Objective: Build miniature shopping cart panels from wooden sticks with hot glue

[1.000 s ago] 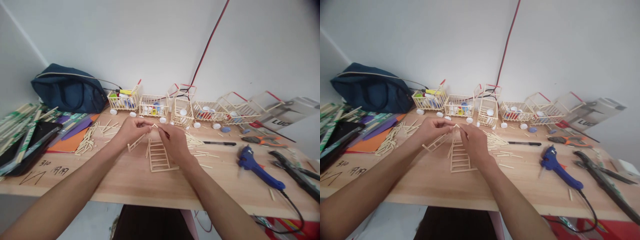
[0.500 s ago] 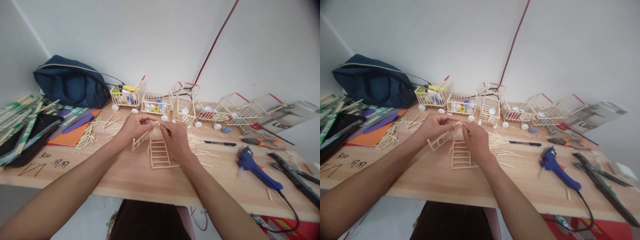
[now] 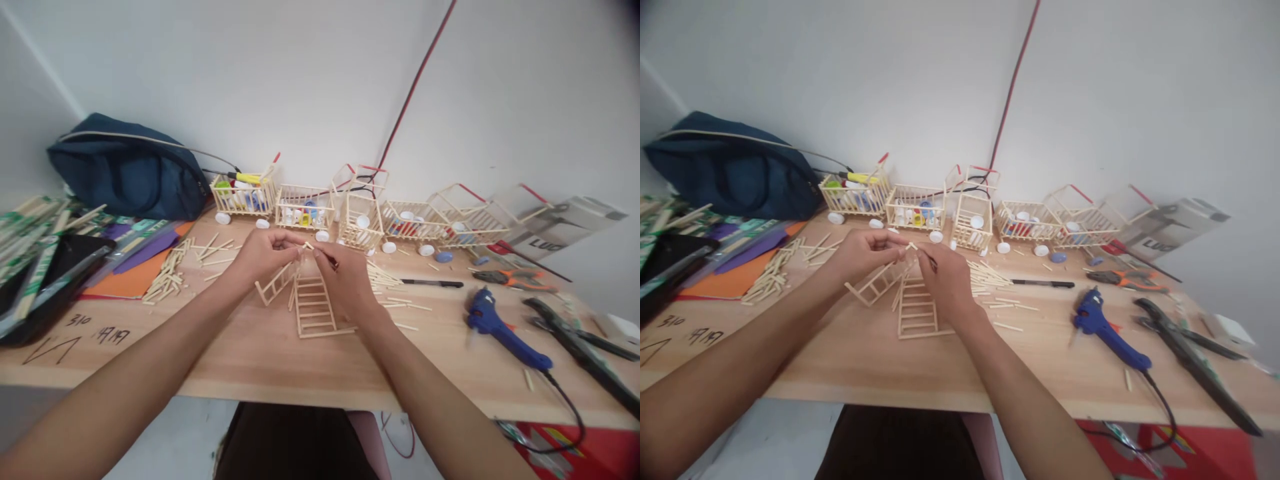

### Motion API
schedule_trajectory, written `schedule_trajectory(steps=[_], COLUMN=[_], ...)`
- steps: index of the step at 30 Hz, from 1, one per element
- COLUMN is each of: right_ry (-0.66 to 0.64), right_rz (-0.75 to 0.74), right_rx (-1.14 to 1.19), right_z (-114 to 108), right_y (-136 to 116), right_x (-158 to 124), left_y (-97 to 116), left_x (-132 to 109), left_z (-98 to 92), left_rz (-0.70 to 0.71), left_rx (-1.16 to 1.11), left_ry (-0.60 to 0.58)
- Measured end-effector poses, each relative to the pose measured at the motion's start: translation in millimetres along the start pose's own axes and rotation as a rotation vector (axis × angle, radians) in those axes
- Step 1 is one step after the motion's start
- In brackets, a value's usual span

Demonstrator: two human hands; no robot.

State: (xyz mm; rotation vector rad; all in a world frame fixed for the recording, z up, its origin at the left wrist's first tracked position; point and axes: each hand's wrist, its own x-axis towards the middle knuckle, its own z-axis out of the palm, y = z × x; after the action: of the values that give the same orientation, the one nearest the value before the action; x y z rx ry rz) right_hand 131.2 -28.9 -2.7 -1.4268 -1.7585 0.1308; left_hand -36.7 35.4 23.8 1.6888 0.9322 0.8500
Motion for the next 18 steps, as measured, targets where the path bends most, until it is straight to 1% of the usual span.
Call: schedule_trajectory(steps=[7,12,18], right_ry=[0.023,0.02,-0.026], right_rz=[-0.016,-0.002,0.013], right_rx=[-0.003,-0.016,-0.038], right_z=[-1.3,-0.6,-0.4], right_y=[0.9,0.7,-2.0], right_x=[-1.2,-1.1,0.1], left_y=[-6.0,-0.4,5.7], left_x=[2.5,2.2,1.3], left_z=[1.3,-4.1,-7.2], left_rz=[0.005,-0.045,-0.106], left_rx=[-0.008,0.006,0.027], left_ry=[0.006,-0.071,-0.074])
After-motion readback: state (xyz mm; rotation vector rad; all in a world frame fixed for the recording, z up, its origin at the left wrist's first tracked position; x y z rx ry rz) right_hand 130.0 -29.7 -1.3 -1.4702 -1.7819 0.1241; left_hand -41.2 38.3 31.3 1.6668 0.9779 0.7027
